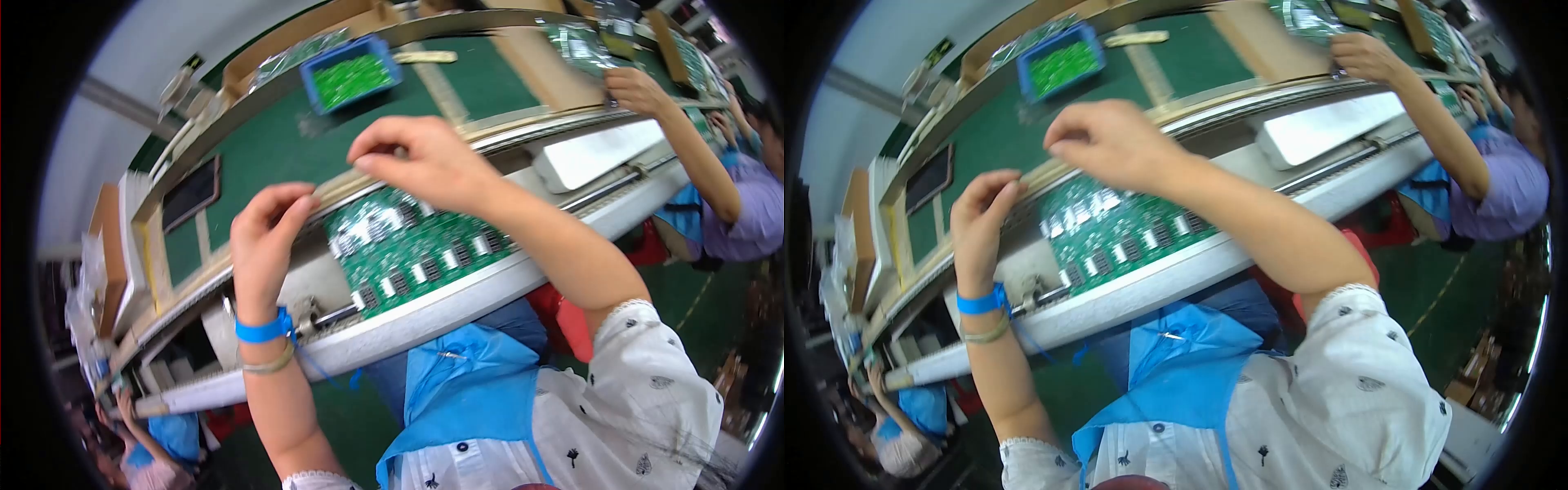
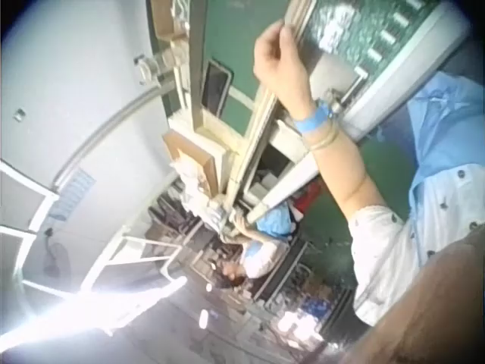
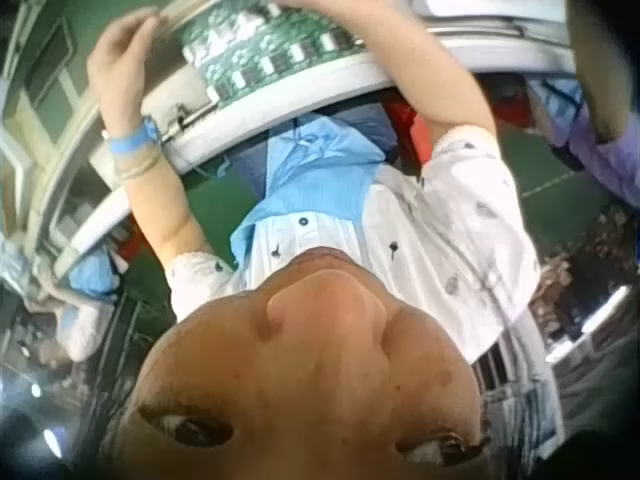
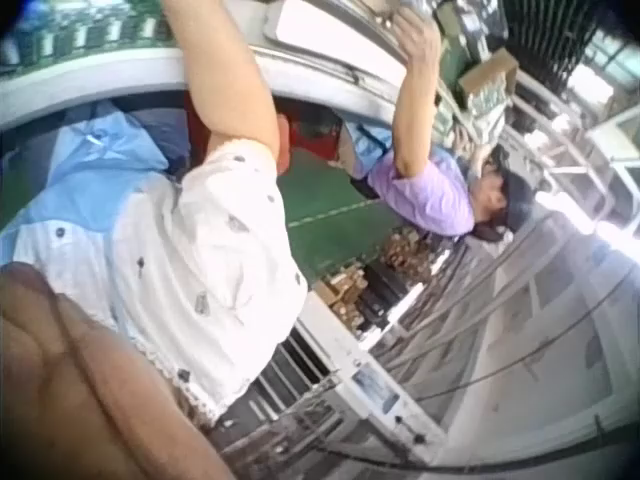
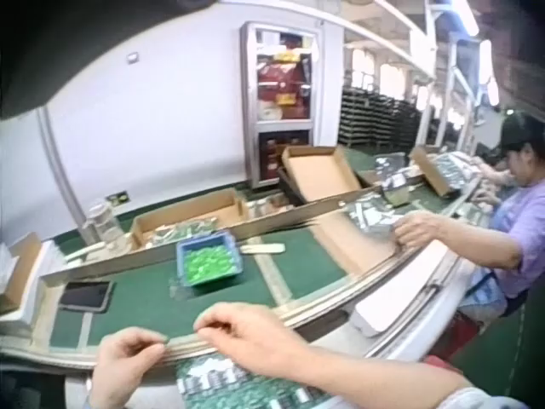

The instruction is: The person inserts electronic components into a printed circuit board by hand.

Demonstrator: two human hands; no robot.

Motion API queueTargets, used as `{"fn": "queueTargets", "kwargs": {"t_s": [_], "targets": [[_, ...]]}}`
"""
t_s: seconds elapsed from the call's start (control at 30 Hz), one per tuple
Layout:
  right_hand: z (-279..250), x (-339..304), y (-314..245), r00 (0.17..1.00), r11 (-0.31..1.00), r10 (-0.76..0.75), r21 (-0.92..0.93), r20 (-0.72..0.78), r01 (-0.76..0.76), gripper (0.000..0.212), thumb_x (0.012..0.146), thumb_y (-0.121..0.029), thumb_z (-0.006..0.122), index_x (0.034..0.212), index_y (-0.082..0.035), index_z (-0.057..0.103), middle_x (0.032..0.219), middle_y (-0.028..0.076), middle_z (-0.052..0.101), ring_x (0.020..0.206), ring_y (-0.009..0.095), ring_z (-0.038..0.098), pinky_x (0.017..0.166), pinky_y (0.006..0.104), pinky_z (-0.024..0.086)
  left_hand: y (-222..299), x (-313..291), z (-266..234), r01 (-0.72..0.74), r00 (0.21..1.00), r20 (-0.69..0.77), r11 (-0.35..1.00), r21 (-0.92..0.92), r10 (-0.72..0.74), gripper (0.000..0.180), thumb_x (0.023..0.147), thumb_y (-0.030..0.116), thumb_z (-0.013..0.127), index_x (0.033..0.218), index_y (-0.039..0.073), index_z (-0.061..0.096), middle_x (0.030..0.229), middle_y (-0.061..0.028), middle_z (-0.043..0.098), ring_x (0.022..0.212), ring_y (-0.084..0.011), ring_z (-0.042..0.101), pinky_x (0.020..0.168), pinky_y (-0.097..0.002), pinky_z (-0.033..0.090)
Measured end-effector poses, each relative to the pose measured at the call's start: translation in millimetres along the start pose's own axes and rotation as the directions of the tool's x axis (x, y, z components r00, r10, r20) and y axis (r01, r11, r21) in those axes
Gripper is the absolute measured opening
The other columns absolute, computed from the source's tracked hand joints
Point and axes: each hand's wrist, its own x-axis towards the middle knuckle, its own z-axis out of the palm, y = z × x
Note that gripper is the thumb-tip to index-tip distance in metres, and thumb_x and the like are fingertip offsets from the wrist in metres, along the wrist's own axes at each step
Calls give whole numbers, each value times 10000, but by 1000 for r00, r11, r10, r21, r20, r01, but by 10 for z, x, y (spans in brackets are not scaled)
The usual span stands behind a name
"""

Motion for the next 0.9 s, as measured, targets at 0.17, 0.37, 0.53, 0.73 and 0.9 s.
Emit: {"fn": "queueTargets", "kwargs": {"t_s": [0.17, 0.37, 0.53, 0.73, 0.9], "targets": [[-69, -9, 15, 1000, 999, 20, 44, -16, -19, 181, 953, -149, 709, 1047, 5, 722, 895, 69, 724, 844, 120, 659, 775, 293, 541, 9, 1, 52, 2, 1000, -3, 1000, -20, -2, 131, 986, 40, 680, 1095, -21, 720, 1013, -40, 732, 963, -116, 692, 882, -250, 531], [-132, -13, 16, 1000, 1000, 28, 10, 7, -28, 180, 938, -138, 712, 1058, -4, 719, 919, 73, 738, 865, 115, 674, 791, 290, 545, -52, 27, 61, -5, 999, -33, 1000, -6, 5, 124, 991, 44, 677, 1090, -19, 719, 1024, -45, 729, 960, -125, 697, 880, -255, 536], [-122, 30, 68, 997, 991, 65, 115, 31, -68, 180, 956, -133, 706, 1085, -8, 722, 960, 43, 731, 894, 91, 657, 795, 265, 542, -40, 19, 54, -22, 996, -87, 1000, -1, 22, 138, 974, 41, 696, 1095, -15, 732, 1016, -39, 732, 958, -114, 686, 864, -249, 531], [-157, 14, 17, 983, 958, 163, 226, 82, -178, 202, 988, -121, 689, 1148, 2, 711, 1032, 50, 737, 974, 106, 687, 890, 251, 544, 14, 23, 82, -41, 995, -98, 997, -70, 34, 160, 937, 43, 745, 1089, -5, 753, 996, -23, 742, 918, -82, 667, 842, -224, 526], [-133, 1, 48, 988, 971, 143, 186, 54, -150, 225, 961, -161, 717, 1135, -19, 738, 1038, 55, 748, 986, 131, 696, 906, 281, 547, 42, -1, 91, -12, 992, -123, 994, -106, -2, 149, 921, 58, 766, 1057, -1, 752, 978, -17, 741, 893, -70, 666, 819, -216, 527]]}}
